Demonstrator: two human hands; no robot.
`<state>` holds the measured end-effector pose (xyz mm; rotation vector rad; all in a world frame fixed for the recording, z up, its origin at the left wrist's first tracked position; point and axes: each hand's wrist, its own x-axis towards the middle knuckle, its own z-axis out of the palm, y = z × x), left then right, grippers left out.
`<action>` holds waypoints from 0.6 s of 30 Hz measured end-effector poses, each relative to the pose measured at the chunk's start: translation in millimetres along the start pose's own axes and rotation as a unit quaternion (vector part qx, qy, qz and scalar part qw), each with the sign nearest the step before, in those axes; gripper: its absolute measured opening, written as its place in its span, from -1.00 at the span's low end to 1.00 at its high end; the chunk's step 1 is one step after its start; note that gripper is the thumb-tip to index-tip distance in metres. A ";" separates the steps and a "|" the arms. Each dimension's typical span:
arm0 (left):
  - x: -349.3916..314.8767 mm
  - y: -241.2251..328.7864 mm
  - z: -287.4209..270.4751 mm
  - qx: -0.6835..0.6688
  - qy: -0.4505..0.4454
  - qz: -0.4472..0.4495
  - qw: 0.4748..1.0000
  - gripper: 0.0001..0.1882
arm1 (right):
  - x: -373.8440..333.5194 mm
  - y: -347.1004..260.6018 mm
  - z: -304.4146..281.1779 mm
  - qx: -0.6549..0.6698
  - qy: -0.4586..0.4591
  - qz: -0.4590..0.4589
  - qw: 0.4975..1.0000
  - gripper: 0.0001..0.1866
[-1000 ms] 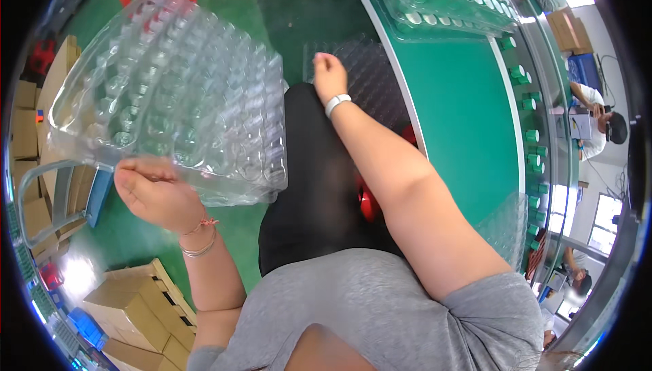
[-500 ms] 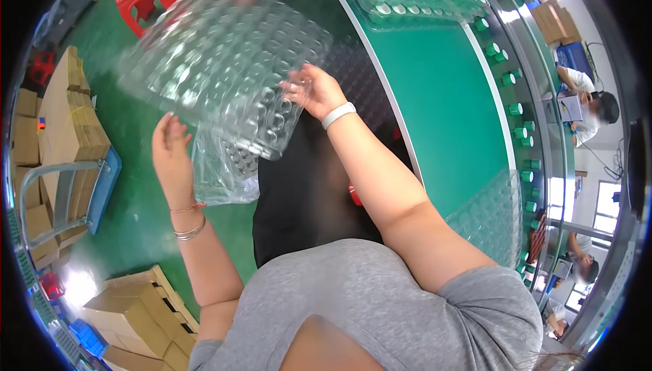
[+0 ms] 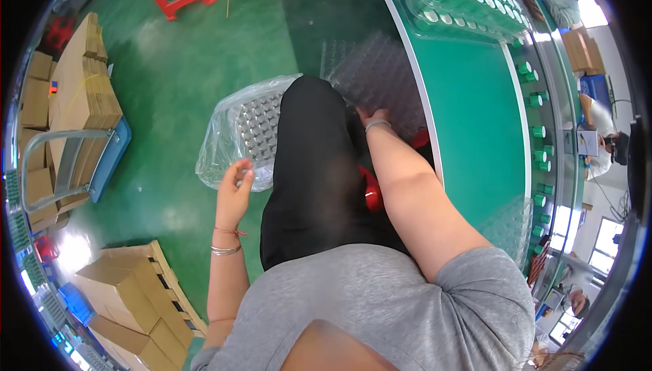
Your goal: Organizing and stacking transparent plastic component trays at a production line station.
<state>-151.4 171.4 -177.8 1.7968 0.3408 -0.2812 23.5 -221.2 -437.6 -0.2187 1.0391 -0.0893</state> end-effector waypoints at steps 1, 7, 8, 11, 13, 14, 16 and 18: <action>-17.6 -26.9 -14.2 0.010 0.031 -0.019 0.999 -0.67 | -14.5 45.3 8.6 -0.024 0.042 -0.011 0.999 -0.42; -26.3 -89.3 -3.5 0.068 0.008 -0.133 0.989 -0.67 | 12.5 24.7 -15.1 -0.008 0.042 -0.041 0.998 -0.40; -25.9 -87.0 3.3 0.063 -0.001 -0.128 0.990 -0.67 | -7.7 18.4 -7.9 -0.006 0.041 -0.052 0.998 -0.40; -11.3 -75.2 20.2 0.094 -0.033 -0.097 0.990 -0.67 | -26.6 -3.3 -5.8 -0.037 0.034 -0.117 0.992 -0.35; 1.1 -67.8 28.2 0.072 -0.050 -0.057 0.995 -0.67 | -26.1 -9.2 -18.7 -0.036 0.090 0.023 0.995 -0.33; 5.3 -62.3 30.7 0.073 -0.055 -0.052 0.994 -0.67 | -30.4 -4.7 -24.4 -0.030 0.089 0.018 0.995 -0.33; 11.9 -45.1 34.2 0.064 -0.058 -0.032 0.996 -0.68 | -39.2 4.0 -39.3 -0.062 0.120 -0.022 0.991 -0.34; 21.1 -22.1 44.7 0.068 -0.076 -0.010 0.995 -0.67 | -38.3 -8.6 -59.1 -0.023 0.088 -0.014 0.996 -0.42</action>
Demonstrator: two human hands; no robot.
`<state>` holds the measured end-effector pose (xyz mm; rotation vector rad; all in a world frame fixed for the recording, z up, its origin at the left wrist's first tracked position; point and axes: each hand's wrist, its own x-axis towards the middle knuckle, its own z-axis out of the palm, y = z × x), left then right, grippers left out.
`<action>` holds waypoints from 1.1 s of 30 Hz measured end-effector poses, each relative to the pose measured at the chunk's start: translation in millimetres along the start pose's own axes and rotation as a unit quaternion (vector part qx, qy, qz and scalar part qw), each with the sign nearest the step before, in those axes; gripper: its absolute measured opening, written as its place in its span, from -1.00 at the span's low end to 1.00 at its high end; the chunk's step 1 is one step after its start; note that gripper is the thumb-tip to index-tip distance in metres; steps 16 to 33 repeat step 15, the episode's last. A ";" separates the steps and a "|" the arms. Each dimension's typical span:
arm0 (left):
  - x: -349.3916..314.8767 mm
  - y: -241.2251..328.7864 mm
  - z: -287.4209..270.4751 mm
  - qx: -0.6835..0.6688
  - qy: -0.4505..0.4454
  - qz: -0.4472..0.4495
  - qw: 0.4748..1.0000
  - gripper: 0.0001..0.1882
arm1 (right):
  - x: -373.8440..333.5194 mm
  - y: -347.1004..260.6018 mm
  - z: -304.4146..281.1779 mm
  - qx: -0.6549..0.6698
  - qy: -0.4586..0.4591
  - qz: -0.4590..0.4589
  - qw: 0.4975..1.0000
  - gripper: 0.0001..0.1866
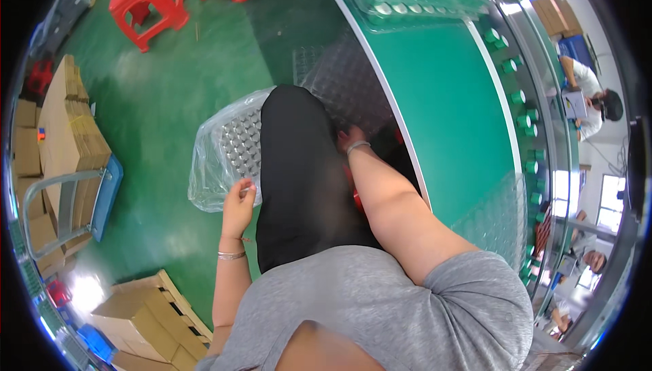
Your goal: Organizing and stacking transparent plastic component trays at a production line station.
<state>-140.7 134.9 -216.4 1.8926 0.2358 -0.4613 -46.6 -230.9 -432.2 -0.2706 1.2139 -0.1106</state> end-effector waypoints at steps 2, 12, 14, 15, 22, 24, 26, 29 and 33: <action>-8.8 11.2 -6.1 0.010 0.013 0.004 1.000 -0.67 | -50.0 23.8 0.9 -0.114 0.036 -0.004 0.993 -0.56; -23.2 153.4 108.9 -0.164 -0.087 0.319 0.929 -0.84 | -214.7 36.1 -6.7 -0.594 0.039 -0.294 0.748 -0.44; -26.7 161.8 127.0 -0.180 -0.086 0.365 0.909 -0.84 | -265.1 39.6 2.3 -0.653 -0.020 -0.265 0.709 -0.45; -25.0 165.2 134.3 -0.168 -0.097 0.405 0.894 -0.83 | -270.7 23.1 -3.1 -0.630 -0.004 -0.278 0.725 -0.45; -25.0 165.2 134.3 -0.168 -0.097 0.405 0.894 -0.83 | -270.7 23.1 -3.1 -0.630 -0.004 -0.278 0.725 -0.45; -25.0 165.2 134.3 -0.168 -0.097 0.405 0.894 -0.83 | -270.7 23.1 -3.1 -0.630 -0.004 -0.278 0.725 -0.45; -25.0 165.2 134.3 -0.168 -0.097 0.405 0.894 -0.83 | -270.7 23.1 -3.1 -0.630 -0.004 -0.278 0.725 -0.45; -25.0 165.2 134.3 -0.168 -0.097 0.405 0.894 -0.83 | -270.7 23.1 -3.1 -0.630 -0.004 -0.278 0.725 -0.45; -25.0 165.2 134.3 -0.168 -0.097 0.405 0.894 -0.83 | -270.7 23.1 -3.1 -0.630 -0.004 -0.278 0.725 -0.45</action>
